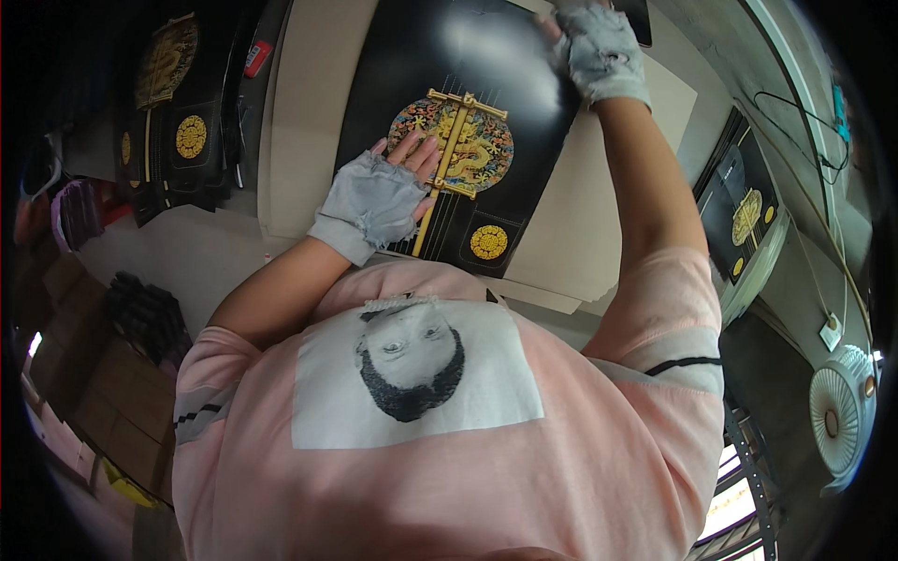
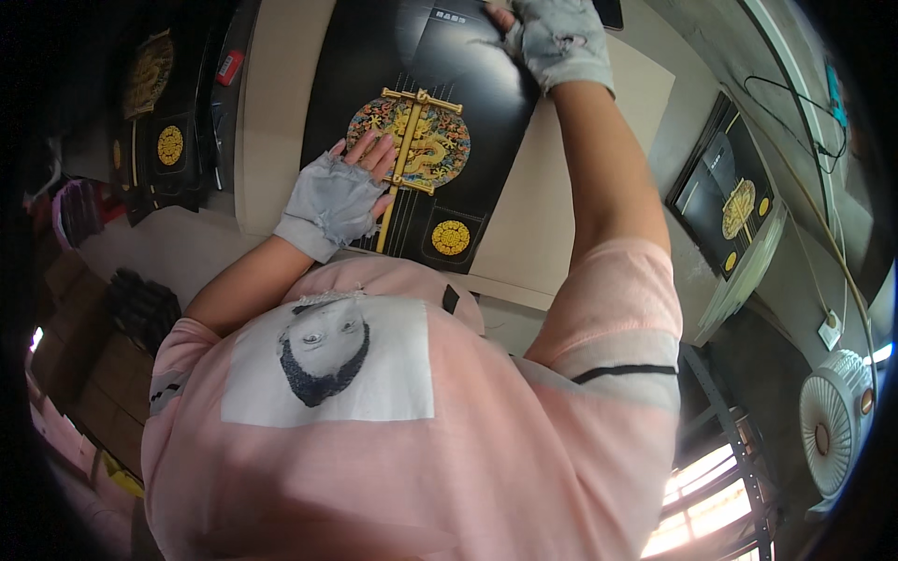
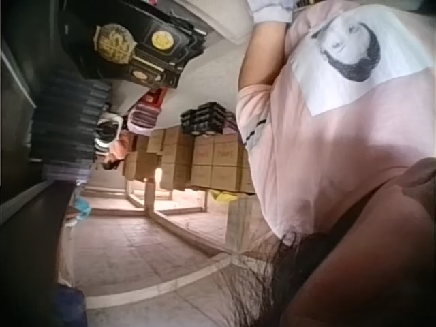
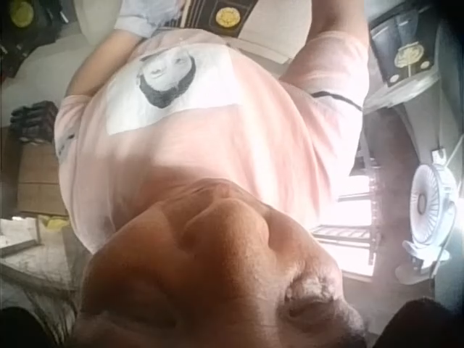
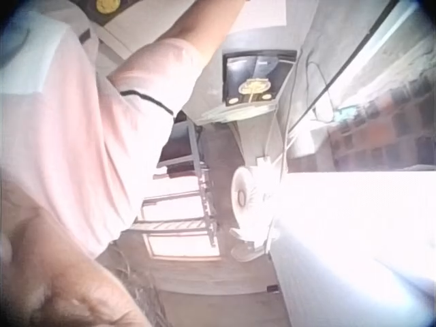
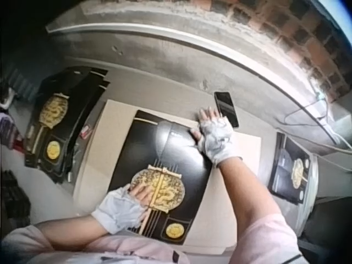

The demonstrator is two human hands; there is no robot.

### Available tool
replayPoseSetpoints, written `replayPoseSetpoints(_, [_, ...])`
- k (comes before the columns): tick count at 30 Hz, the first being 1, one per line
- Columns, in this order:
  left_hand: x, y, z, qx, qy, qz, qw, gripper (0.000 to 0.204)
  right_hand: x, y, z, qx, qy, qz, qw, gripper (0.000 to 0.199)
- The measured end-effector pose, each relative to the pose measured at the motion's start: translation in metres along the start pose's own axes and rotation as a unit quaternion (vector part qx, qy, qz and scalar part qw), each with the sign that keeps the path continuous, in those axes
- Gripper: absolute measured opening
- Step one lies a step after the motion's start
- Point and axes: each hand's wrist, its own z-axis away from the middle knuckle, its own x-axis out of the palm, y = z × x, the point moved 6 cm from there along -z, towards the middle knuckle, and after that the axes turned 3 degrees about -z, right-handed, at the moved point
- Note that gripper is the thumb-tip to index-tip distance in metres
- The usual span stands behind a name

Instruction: The person is assembling or organizing paper/cardboard packaging items with decorative prints.

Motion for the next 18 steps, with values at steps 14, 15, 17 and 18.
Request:
replayPoseSetpoints(14, [-0.003, 0.006, 0.001, -0.01, 0.033, -0.036, 0.999, 0.067, -0.012, -0.003, 0.023, -0.018, 0.113, 0.015, 0.993, 0.064])
replayPoseSetpoints(15, [-0.008, 0.008, 0.001, -0.009, 0.034, -0.058, 0.998, 0.066, -0.006, -0.006, 0.042, -0.025, 0.158, -0.017, 0.987, 0.067])
replayPoseSetpoints(17, [-0.007, 0.008, 0.006, -0.02, 0.052, -0.072, 0.996, 0.065, 0.0, -0.043, 0.072, -0.039, 0.044, 0.021, 0.998, 0.074])
replayPoseSetpoints(18, [-0.006, 0.007, 0.001, -0.007, 0.066, -0.076, 0.995, 0.065, -0.012, -0.056, 0.095, -0.087, -0.069, 0.015, 0.994, 0.08])
